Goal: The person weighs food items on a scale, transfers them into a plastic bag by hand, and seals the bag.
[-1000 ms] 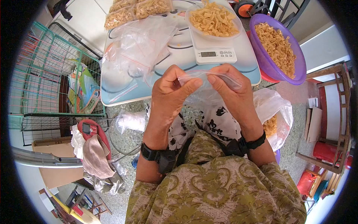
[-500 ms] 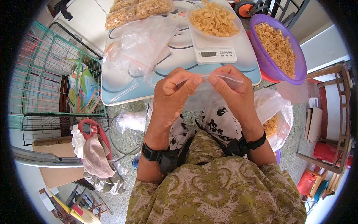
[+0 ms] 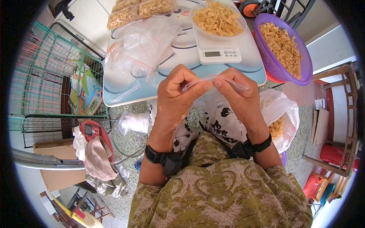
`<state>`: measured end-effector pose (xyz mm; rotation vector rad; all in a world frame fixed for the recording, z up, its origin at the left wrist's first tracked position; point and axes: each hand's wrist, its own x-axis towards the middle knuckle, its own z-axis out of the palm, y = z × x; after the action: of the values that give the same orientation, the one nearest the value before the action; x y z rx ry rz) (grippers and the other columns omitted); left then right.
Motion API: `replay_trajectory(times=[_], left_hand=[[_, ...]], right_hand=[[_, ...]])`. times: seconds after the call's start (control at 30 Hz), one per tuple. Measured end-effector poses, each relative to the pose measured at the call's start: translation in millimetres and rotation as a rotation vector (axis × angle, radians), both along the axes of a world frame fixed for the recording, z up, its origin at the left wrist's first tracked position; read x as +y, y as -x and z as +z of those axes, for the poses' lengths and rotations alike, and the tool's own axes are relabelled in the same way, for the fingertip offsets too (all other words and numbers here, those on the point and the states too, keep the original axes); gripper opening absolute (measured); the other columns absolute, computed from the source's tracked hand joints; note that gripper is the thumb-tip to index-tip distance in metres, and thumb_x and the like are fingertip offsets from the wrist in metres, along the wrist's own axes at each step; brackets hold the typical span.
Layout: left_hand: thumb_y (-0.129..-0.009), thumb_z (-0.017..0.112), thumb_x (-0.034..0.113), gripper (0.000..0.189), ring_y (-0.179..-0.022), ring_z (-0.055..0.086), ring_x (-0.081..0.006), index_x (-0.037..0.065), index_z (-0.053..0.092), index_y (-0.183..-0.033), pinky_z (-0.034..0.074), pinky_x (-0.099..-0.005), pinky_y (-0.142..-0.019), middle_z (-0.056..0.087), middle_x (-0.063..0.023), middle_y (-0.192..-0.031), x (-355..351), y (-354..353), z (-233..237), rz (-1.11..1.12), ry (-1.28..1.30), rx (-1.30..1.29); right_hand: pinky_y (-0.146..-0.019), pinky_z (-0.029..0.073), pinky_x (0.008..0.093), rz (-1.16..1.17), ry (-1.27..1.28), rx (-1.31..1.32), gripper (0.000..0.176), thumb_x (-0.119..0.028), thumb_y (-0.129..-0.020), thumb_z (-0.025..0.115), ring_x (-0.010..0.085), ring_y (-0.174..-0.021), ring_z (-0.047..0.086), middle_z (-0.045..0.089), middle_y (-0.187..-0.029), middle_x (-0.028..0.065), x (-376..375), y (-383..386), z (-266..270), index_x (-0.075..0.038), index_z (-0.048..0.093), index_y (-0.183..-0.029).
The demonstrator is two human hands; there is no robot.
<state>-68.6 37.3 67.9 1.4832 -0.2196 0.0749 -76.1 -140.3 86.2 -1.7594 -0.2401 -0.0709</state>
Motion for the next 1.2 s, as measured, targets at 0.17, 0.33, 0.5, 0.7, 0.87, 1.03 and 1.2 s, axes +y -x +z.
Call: replay_trajectory(times=[0.17, 0.33, 0.5, 0.7, 0.87, 1.03, 1.2], left_hand=[[-0.081, 0.081, 0.011, 0.023, -0.068, 0.042, -0.0020, 0.006, 0.059, -0.080, 0.035, -0.0185, -0.059, 0.050, 0.0057, -0.076, -0.6, 1.2, -0.3, -0.003, 0.041, 0.031], [-0.082, 0.079, 0.009, 0.019, -0.072, 0.047, -0.0026, 0.006, 0.064, -0.094, 0.038, -0.0173, -0.064, 0.055, 0.0065, -0.080, 1.4, 1.5, 2.8, -0.011, -0.005, 0.109], [-0.087, 0.075, 0.017, 0.019, -0.078, 0.051, -0.0046, 0.004, 0.068, -0.099, 0.042, -0.0198, -0.069, 0.060, 0.0031, -0.086, 14.2, -1.0, 9.0, -0.060, -0.019, 0.140], [-0.093, 0.068, 0.022, 0.020, -0.078, 0.053, -0.0048, 0.002, 0.070, -0.097, 0.043, -0.0216, -0.071, 0.063, 0.0012, -0.088, 25.8, -5.2, 6.2, -0.138, -0.189, 0.146], [-0.093, 0.069, 0.018, 0.017, -0.075, 0.052, -0.0035, 0.002, 0.068, -0.096, 0.043, -0.0197, -0.068, 0.061, 0.0033, -0.083, 25.8, -0.8, 8.8, -0.195, -0.149, 0.179], [-0.093, 0.069, 0.017, 0.015, -0.073, 0.050, -0.0012, 0.003, 0.064, -0.096, 0.041, -0.0171, -0.065, 0.060, 0.0048, -0.082, 28.0, 1.0, 8.3, -0.212, 0.039, 0.291], [-0.093, 0.069, 0.018, 0.015, -0.072, 0.050, -0.0011, 0.003, 0.064, -0.096, 0.040, -0.0168, -0.064, 0.058, 0.0059, -0.081, 27.6, 2.1, 8.8, -0.236, 0.060, 0.298]], right_hand=[[-0.068, 0.043, 0.0233, 0.039, 0.005, -0.048, 0.014, -0.015, -0.092, 0.067, 0.0063, -0.076, 0.052, 0.059, -0.080, 0.0001, -0.7, -2.6, -5.6, -0.002, 0.062, -0.088], [-0.069, 0.044, 0.0243, 0.034, 0.057, -0.062, 0.011, -0.012, -0.093, 0.065, 0.0086, -0.076, 0.053, 0.060, -0.080, 0.0025, -0.4, -3.5, -3.6, -0.002, 0.061, -0.090], [-0.071, 0.046, 0.0262, 0.032, 0.073, -0.138, 0.009, -0.010, -0.092, 0.064, 0.0126, -0.078, 0.058, 0.061, -0.083, 0.0057, -0.9, -6.8, -7.8, -0.001, 0.062, -0.093], [-0.073, 0.048, 0.0272, 0.106, 0.138, -0.180, 0.007, -0.008, -0.091, 0.064, 0.0146, -0.080, 0.060, 0.062, -0.086, 0.0066, -1.6, -6.8, -6.7, -0.001, 0.063, -0.094], [-0.073, 0.048, 0.0265, 0.086, 0.135, -0.075, 0.012, -0.011, -0.088, 0.069, 0.0120, -0.079, 0.060, 0.064, -0.084, 0.0050, 0.7, -4.2, -2.7, -0.002, 0.064, -0.095], [-0.070, 0.049, 0.0251, -0.007, 0.090, -0.032, 0.014, -0.014, -0.088, 0.072, 0.0089, -0.077, 0.060, 0.066, -0.082, 0.0031, 1.2, -1.8, -3.4, -0.003, 0.065, -0.094], [-0.067, 0.049, 0.0239, -0.054, 0.060, -0.013, 0.014, -0.015, -0.088, 0.073, 0.0070, -0.076, 0.060, 0.067, -0.081, 0.0030, -1.1, -1.3, -5.1, -0.003, 0.067, -0.092]])
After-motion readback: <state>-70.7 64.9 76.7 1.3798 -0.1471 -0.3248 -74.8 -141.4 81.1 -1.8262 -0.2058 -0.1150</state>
